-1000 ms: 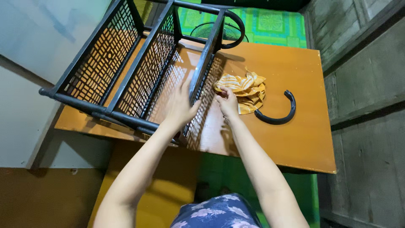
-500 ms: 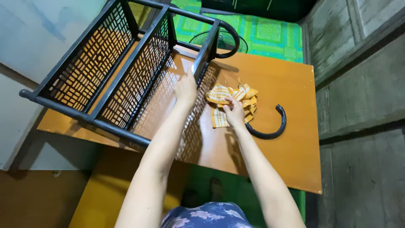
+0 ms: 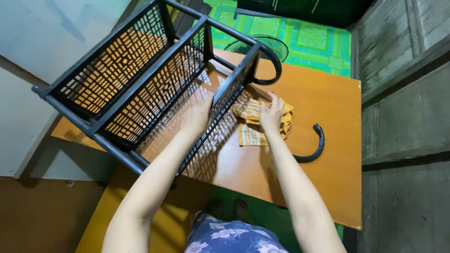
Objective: The person disassembles a black plastic three-tier storage rack on a wooden table. They remove curved and straight support rods one by one, then detach the plastic shelves and lay them flat on the table.
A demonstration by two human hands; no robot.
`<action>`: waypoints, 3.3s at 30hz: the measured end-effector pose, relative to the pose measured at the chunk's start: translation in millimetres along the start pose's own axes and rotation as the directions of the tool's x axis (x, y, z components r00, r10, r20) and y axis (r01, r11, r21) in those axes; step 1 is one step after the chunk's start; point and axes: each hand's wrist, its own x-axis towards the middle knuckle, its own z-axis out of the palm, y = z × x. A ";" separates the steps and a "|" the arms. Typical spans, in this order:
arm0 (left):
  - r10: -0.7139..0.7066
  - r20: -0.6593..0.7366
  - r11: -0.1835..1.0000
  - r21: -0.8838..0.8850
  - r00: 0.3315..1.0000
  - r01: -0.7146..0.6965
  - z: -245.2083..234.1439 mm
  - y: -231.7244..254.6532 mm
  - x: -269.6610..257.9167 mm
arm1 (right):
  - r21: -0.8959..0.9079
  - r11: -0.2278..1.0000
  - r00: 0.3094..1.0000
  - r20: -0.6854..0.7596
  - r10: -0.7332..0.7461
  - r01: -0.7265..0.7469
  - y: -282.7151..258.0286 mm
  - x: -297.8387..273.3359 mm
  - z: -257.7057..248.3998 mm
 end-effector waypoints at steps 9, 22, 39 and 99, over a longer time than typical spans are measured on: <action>-0.041 0.146 0.994 0.109 0.988 0.026 -23.5 -21.9 -34.8 | -0.057 0.984 0.968 -0.178 -0.176 0.169 -11.4 40.5 -4.4; 0.121 -0.263 0.951 0.307 0.957 -0.036 65.6 60.3 96.4 | -0.076 0.963 0.960 0.131 -0.249 0.260 25.8 118.7 8.8; 0.040 -0.068 0.966 0.257 0.997 -0.022 87.3 40.9 139.8 | -0.099 0.995 0.956 0.293 0.020 0.009 -1.2 145.9 -2.9; 0.220 0.126 0.969 0.087 0.967 -0.231 95.3 88.9 118.5 | 0.351 0.897 0.849 0.526 0.047 -0.267 0.5 34.3 -45.6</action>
